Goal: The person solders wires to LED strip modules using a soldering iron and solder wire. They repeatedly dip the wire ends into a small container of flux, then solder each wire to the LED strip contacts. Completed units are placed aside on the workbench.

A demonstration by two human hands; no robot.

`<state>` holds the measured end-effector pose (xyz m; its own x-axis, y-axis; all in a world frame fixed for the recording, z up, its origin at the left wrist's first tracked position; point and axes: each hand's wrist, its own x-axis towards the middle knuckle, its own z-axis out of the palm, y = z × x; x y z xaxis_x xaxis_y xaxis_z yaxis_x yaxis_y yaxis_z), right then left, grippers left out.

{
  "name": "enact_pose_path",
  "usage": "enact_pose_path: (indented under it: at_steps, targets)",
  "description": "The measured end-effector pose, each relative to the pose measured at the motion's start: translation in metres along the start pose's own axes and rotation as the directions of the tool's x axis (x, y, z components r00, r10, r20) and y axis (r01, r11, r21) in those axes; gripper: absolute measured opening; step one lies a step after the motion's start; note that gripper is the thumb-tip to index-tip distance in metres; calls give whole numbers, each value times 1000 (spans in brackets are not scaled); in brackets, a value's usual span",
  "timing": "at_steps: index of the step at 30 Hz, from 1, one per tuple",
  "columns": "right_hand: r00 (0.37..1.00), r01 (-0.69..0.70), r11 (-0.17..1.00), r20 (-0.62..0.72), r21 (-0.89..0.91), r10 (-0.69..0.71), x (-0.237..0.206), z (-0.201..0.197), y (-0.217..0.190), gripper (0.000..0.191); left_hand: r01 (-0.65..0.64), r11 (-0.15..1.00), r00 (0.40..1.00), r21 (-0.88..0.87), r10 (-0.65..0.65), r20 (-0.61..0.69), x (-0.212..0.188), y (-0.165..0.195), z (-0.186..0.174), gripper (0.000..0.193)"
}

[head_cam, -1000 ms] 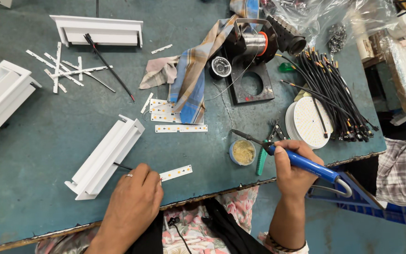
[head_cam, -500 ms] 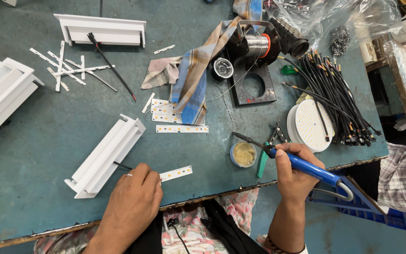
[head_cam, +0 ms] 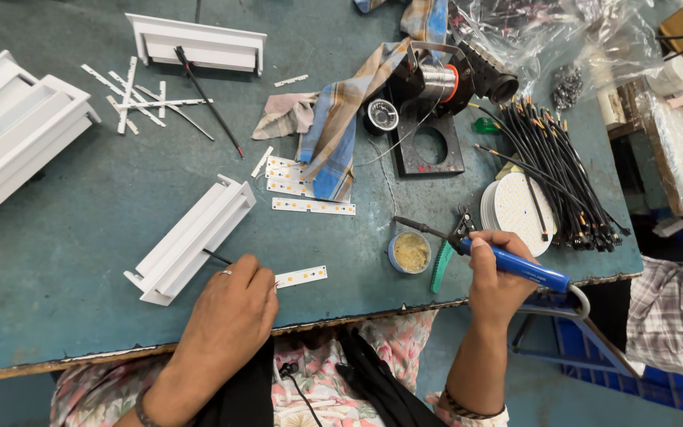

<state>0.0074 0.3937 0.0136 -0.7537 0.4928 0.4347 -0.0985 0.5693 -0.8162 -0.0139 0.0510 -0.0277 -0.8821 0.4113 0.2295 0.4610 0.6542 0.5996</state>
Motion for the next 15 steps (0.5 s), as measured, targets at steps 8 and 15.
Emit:
enact_pose_path:
  at_steps: [8,15]
  targets:
    - [1000,22,1000,1,-17,-22,-2,1,-3,9,6,1000,1000,14,-6,4,-1,-1,0,12]
    - [995,-14,989,-98,149,29,-1,-6,0,10,5,1000,1000,-5,-5,28,0,-2,0,13]
